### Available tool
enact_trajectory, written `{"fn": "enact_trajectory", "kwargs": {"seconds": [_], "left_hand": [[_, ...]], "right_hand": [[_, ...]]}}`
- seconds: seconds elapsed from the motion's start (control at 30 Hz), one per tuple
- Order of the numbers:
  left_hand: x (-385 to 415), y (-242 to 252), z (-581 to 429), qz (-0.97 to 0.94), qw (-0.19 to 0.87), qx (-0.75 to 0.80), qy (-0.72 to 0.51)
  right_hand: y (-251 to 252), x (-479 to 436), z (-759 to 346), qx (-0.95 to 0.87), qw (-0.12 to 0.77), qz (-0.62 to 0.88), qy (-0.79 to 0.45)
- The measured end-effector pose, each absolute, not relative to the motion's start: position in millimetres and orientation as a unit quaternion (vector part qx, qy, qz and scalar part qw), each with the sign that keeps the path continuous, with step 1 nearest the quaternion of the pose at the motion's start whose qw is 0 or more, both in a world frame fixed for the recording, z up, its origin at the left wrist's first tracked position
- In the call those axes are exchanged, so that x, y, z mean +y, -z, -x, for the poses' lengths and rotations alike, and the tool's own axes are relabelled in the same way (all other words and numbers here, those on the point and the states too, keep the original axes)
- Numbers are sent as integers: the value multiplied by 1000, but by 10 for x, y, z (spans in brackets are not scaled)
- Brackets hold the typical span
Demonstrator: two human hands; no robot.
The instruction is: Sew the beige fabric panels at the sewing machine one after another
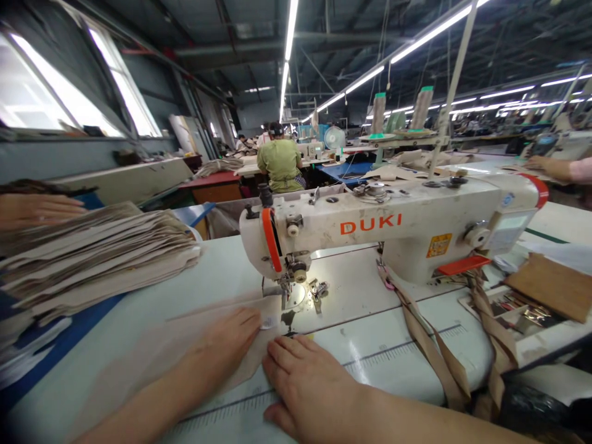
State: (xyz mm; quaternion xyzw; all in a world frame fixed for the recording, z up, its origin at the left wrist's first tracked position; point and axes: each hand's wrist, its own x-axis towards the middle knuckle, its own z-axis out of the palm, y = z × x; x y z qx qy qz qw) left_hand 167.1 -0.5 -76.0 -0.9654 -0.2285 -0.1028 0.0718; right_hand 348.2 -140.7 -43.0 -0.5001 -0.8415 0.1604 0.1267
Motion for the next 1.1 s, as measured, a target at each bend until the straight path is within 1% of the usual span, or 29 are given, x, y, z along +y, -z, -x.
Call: {"fn": "enact_trajectory", "kwargs": {"seconds": [0.1,0.23,0.47,0.7,1.1], "left_hand": [[-7,668,-1684,969,65,-219,91],[-33,596,-1744,979,49,-171,95],[-19,661,-1813,983,65,-142,98],[50,777,-1756,975,103,-111,160],[28,808,-1774,962,141,-88,215]], "right_hand": [[404,-1389,-3519,-845,133,494,-155],[419,-1376,-3532,-847,141,487,-158],[467,-1373,-3560,-845,154,482,-173],[536,-1361,-3569,-845,165,478,-175],[583,-1332,-3581,-849,162,474,-167]]}}
